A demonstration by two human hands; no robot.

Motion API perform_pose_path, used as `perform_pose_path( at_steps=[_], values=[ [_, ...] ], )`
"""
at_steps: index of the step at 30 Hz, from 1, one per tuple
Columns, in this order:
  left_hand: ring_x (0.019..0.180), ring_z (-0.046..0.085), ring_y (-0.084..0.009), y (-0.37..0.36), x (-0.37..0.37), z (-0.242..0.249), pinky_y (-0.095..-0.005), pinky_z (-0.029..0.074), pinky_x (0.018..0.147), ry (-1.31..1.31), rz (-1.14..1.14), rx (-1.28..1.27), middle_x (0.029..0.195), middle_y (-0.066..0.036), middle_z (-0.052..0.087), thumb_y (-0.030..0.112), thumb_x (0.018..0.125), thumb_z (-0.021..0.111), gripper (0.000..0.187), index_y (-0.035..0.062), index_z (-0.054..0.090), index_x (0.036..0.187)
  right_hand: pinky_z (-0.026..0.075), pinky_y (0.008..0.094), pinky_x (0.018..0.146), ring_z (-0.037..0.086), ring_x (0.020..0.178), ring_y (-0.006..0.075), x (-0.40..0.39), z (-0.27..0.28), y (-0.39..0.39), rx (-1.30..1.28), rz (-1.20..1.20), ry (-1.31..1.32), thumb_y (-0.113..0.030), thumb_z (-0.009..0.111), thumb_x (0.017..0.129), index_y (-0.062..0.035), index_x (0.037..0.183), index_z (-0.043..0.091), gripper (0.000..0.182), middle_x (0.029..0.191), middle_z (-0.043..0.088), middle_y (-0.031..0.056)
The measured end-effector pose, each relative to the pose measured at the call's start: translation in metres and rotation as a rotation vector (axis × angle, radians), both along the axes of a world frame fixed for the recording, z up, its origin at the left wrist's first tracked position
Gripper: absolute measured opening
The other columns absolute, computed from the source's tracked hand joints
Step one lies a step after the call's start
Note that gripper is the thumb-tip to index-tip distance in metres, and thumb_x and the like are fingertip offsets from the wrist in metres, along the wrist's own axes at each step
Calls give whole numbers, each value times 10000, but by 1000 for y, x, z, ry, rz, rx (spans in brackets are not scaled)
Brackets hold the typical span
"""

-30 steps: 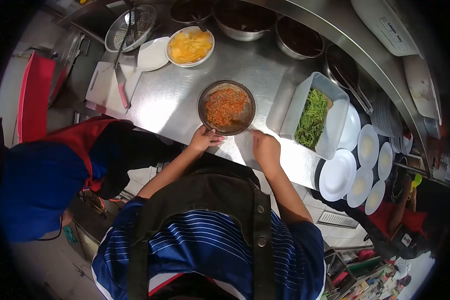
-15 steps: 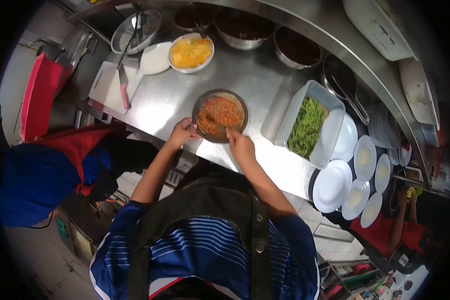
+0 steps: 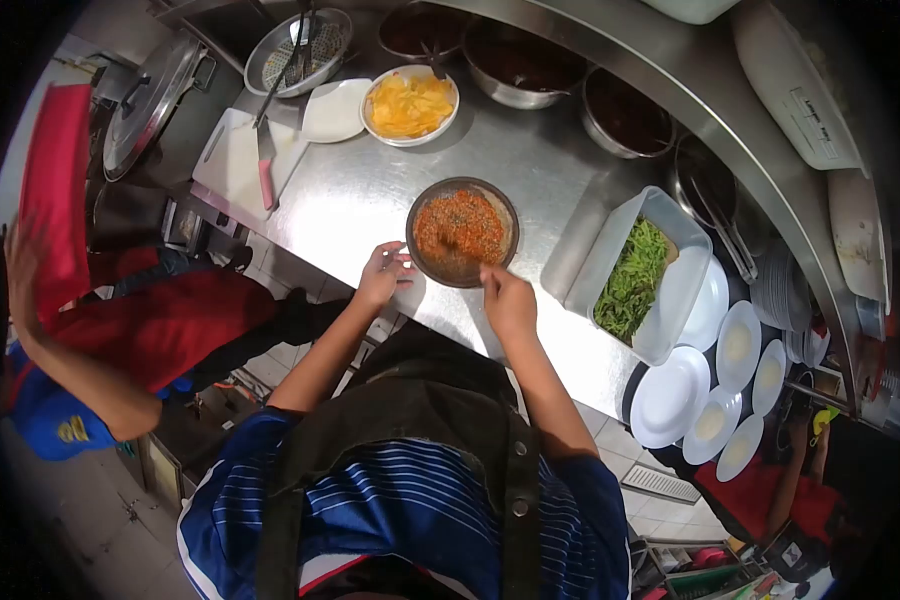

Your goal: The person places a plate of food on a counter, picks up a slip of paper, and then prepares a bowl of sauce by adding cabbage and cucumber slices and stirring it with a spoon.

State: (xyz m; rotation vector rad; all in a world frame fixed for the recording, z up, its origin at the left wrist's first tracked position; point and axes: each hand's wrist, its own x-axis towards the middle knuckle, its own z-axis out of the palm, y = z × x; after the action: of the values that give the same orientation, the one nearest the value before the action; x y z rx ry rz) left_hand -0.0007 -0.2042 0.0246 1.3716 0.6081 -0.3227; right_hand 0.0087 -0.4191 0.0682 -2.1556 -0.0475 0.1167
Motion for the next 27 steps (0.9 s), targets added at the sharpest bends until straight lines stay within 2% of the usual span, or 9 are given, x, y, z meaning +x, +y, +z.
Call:
perform_pose_path(
  at_steps=[4, 8, 11, 17, 19, 21, 22, 23, 27],
  values=[
    [791, 561, -159, -16, -18, -1, -287, 475, 626, 79, -54, -72, 976, -93, 527, 32, 837, 370, 317, 67, 343, 1151, 477, 335, 673, 602, 762, 290, 14, -7, 31, 61, 7, -15, -128, 579, 767, -76, 897, 638, 152, 813, 614, 147],
    [839, 559, -181, -19, -26, 6, -307, 480, 680, 38, -118, -59, 1004, -100, 526, 90, 868, 408, 293, 80, 346, 1154, 476, 330, 681, 608, 771, 281, -6, 8, 1, -34, 128, 56, -134, 561, 780, -75, 906, 636, 158, 826, 624, 131],
    [857, 555, -181, -17, -37, 2, -310, 483, 684, 10, -85, -105, 1009, -103, 531, 96, 872, 407, 293, 85, 343, 1158, 473, 346, 670, 605, 765, 288, 7, -5, 4, 132, -64, -35, -142, 551, 786, -70, 914, 629, 167, 825, 622, 141],
    [891, 546, -178, -32, -86, 37, -334, 489, 723, -74, 228, -75, 1046, -111, 524, 79, 864, 402, 323, 66, 338, 1181, 466, 389, 633, 585, 737, 333, -11, 13, -15, -183, 229, -45, -121, 512, 801, -68, 908, 627, 166, 803, 600, 185],
    [902, 541, -172, -36, -88, 65, -330, 486, 746, -80, 303, -27, 1058, -108, 517, 52, 845, 414, 351, 59, 347, 1189, 463, 399, 617, 583, 713, 341, -14, 2, -27, -108, 247, -115, -99, 496, 800, -79, 923, 618, 174, 780, 598, 188],
    [871, 536, -145, -43, -65, 99, -272, 463, 720, -347, 290, 113, 1009, -83, 531, 32, 824, 458, 354, 46, 374, 1168, 461, 378, 662, 583, 761, 349, -6, 9, -25, -50, 137, -85, -154, 485, 830, -29, 918, 602, 193, 804, 607, 181],
    [890, 528, -143, -49, -46, 121, -268, 457, 732, -471, 249, 191, 1009, -81, 531, 34, 818, 475, 344, 44, 398, 1152, 452, 421, 645, 576, 724, 364, -5, 2, -27, -264, 202, -99, -210, 454, 844, -59, 941, 591, 226, 765, 595, 197],
    [909, 520, -141, -57, -25, 147, -263, 451, 744, -603, 206, 266, 1009, -78, 530, 37, 811, 493, 334, 42, 422, 1137, 443, 447, 643, 566, 707, 376, -8, -7, -30, -252, 228, -106, -236, 444, 840, -112, 970, 590, 231, 740, 580, 215],
    [959, 499, -138, -111, 62, 273, -261, 425, 799, -1126, 10, 471, 1062, -67, 509, 56, 802, 545, 333, 29, 445, 1118, 460, 418, 664, 582, 735, 341, -14, 6, -46, -342, 250, -17, -207, 481, 800, -165, 960, 604, 206, 786, 603, 168]
  ],
)
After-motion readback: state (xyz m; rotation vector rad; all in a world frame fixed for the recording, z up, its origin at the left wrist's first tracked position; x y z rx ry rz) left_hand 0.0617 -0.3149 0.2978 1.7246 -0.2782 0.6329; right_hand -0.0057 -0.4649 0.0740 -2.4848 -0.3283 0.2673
